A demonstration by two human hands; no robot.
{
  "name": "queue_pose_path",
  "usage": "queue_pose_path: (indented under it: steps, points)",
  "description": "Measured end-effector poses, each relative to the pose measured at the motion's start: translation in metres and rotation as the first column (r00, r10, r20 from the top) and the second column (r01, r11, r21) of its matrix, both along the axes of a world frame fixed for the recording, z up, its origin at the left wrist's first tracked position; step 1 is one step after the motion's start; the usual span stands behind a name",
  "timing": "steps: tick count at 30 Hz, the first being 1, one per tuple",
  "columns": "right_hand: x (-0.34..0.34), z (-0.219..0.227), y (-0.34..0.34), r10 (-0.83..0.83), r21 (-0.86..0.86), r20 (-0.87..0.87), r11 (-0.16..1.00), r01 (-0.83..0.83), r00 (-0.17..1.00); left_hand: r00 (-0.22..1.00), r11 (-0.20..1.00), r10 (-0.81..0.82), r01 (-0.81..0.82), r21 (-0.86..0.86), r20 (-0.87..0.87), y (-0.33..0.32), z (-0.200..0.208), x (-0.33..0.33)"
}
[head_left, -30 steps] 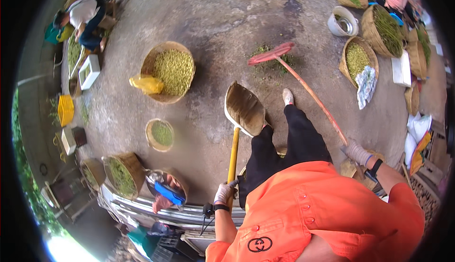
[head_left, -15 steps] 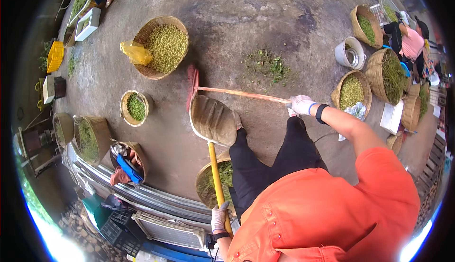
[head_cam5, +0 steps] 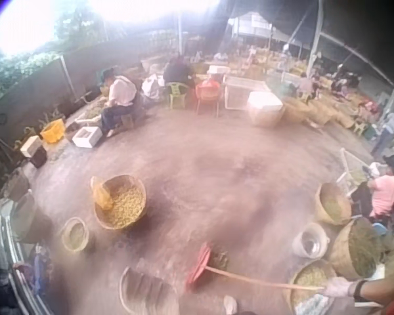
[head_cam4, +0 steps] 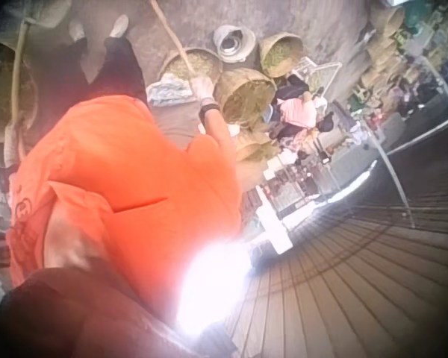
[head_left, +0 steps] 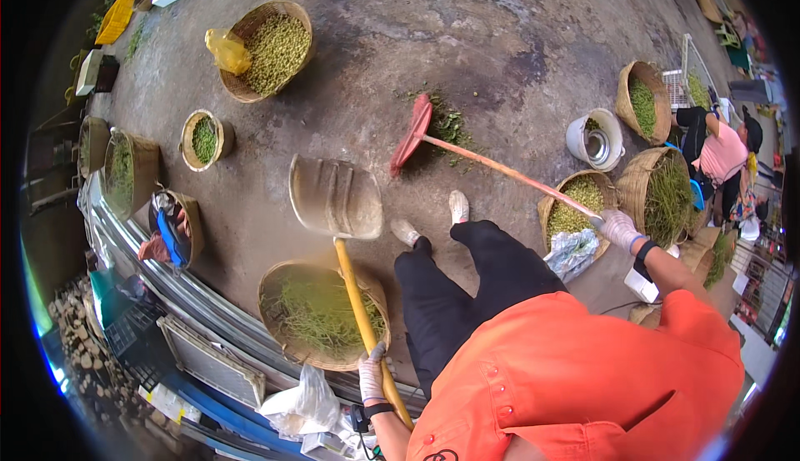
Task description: Raking and shoveling plant debris into a basket in an outdoor produce-processing workspace.
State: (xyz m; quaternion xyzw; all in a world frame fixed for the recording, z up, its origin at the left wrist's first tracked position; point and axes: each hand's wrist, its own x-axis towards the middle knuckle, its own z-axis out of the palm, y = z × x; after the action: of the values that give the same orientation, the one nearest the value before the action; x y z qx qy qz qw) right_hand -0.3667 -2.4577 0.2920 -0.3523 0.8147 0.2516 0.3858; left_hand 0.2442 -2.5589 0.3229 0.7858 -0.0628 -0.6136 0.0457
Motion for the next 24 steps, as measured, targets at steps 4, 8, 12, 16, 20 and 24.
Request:
queue_pose_path:
  steps: [4,8,12,16,20,24]
  points:
    - [0.006,0.011,0.000,-0.041,-0.175,0.043,0.983,0.048,0.998,0.999,0.997,0.029,-0.028,0.072,-0.013,0.057,-0.007,-0.009]
    - [0.030,-0.028,-0.040,0.093,-0.252,0.083,0.965,-0.070,0.992,0.994,0.995,-0.025,0.034,0.089,-0.102,0.104,-0.020,-0.016]
    - [0.058,-0.086,-0.085,0.336,-0.313,0.117,0.906,-0.286,0.935,0.988,0.991,0.009,0.011,0.132,-0.155,0.161,-0.032,-0.022]
    - [0.093,-0.091,-0.131,0.454,-0.283,0.046,0.860,-0.425,0.890,0.987,0.977,0.067,-0.036,0.211,-0.143,0.213,-0.024,-0.020]
    - [0.063,-0.080,-0.102,0.529,-0.147,-0.079,0.832,-0.535,0.845,0.993,0.972,-0.003,0.031,0.234,-0.119,0.242,-0.026,-0.011]
    - [0.003,-0.055,-0.014,0.452,-0.184,-0.239,0.848,-0.497,0.859,0.982,0.979,-0.049,0.084,0.187,-0.185,0.251,-0.043,0.003]
